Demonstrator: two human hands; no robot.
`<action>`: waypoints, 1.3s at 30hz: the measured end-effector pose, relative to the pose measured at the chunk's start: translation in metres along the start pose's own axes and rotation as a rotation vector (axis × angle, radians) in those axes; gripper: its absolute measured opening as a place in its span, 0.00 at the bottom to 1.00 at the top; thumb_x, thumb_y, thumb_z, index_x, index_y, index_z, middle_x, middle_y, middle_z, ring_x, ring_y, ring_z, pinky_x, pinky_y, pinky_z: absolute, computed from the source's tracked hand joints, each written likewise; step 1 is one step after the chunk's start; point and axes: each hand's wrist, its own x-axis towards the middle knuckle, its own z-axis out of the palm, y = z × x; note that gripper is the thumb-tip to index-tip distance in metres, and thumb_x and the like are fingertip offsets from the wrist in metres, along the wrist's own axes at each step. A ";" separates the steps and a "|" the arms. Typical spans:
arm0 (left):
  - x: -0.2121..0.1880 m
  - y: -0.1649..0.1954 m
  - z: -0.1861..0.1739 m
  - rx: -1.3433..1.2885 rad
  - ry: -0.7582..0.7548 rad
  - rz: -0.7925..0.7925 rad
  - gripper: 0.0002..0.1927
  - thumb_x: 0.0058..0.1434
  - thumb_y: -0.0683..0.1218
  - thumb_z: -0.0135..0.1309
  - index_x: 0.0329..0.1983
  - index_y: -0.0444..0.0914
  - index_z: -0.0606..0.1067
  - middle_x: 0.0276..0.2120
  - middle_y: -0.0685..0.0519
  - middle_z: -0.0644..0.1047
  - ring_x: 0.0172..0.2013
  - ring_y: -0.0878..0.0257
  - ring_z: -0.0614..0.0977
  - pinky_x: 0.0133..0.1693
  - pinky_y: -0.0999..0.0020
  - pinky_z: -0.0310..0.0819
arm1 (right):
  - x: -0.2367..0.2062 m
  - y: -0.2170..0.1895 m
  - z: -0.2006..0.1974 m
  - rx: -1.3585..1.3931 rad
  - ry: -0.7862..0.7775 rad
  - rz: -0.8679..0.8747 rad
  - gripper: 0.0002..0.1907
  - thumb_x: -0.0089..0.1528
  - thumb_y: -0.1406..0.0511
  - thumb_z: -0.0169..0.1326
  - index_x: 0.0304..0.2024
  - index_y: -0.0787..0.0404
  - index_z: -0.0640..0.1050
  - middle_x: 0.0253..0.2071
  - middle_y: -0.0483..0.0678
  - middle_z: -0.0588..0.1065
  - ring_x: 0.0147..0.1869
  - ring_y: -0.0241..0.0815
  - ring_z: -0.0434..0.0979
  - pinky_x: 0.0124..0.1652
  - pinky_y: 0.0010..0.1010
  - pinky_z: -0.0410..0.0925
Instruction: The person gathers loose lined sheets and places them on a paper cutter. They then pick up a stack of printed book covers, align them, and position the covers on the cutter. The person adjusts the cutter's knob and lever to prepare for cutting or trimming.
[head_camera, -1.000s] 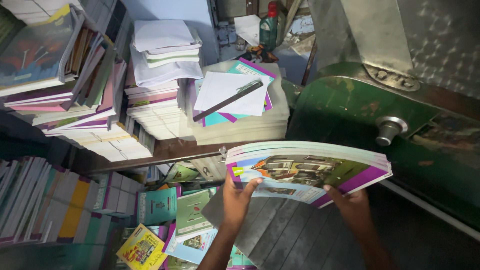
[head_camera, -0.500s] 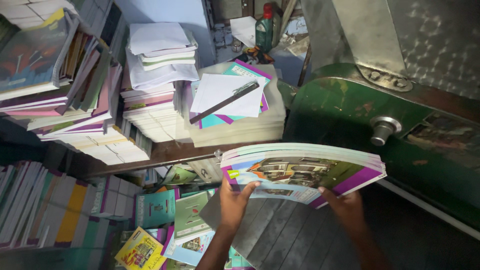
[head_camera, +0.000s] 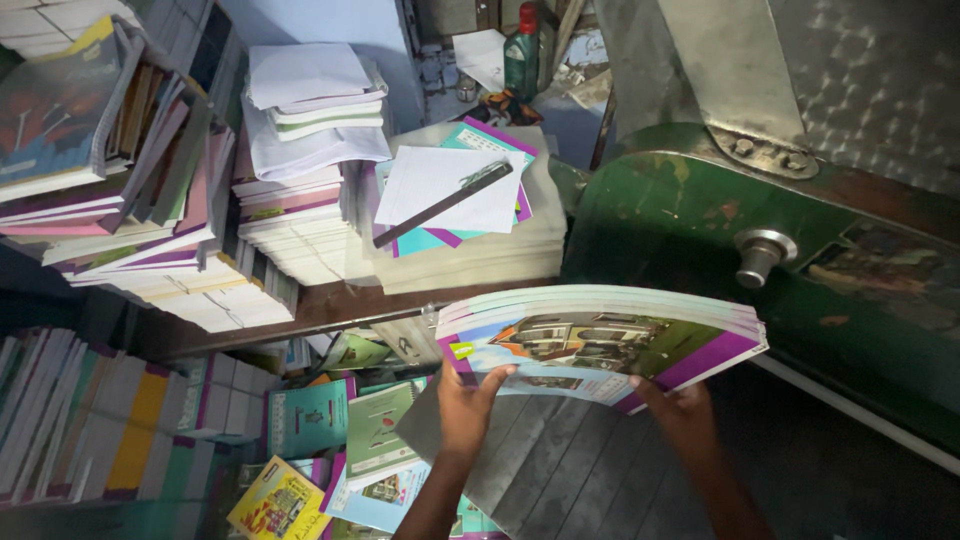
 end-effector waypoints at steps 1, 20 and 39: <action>0.000 0.000 0.000 0.025 0.008 0.002 0.22 0.55 0.39 0.67 0.51 0.34 0.73 0.41 0.51 0.84 0.42 0.66 0.83 0.47 0.70 0.77 | -0.001 -0.001 -0.001 -0.028 0.007 0.033 0.17 0.57 0.65 0.64 0.47 0.66 0.78 0.42 0.55 0.82 0.47 0.45 0.84 0.45 0.39 0.77; 0.000 0.011 0.014 -0.150 0.026 0.030 0.22 0.57 0.37 0.65 0.53 0.34 0.73 0.44 0.51 0.82 0.45 0.65 0.81 0.50 0.69 0.75 | -0.005 -0.001 0.004 0.079 0.045 -0.165 0.18 0.61 0.70 0.61 0.53 0.68 0.77 0.46 0.51 0.81 0.48 0.38 0.80 0.47 0.29 0.73; 0.000 -0.003 0.006 0.027 0.032 0.004 0.28 0.53 0.41 0.69 0.55 0.35 0.71 0.44 0.51 0.82 0.44 0.64 0.82 0.49 0.68 0.76 | -0.012 -0.018 0.007 -0.074 0.027 0.038 0.13 0.60 0.66 0.60 0.46 0.65 0.78 0.41 0.57 0.82 0.44 0.45 0.85 0.42 0.37 0.78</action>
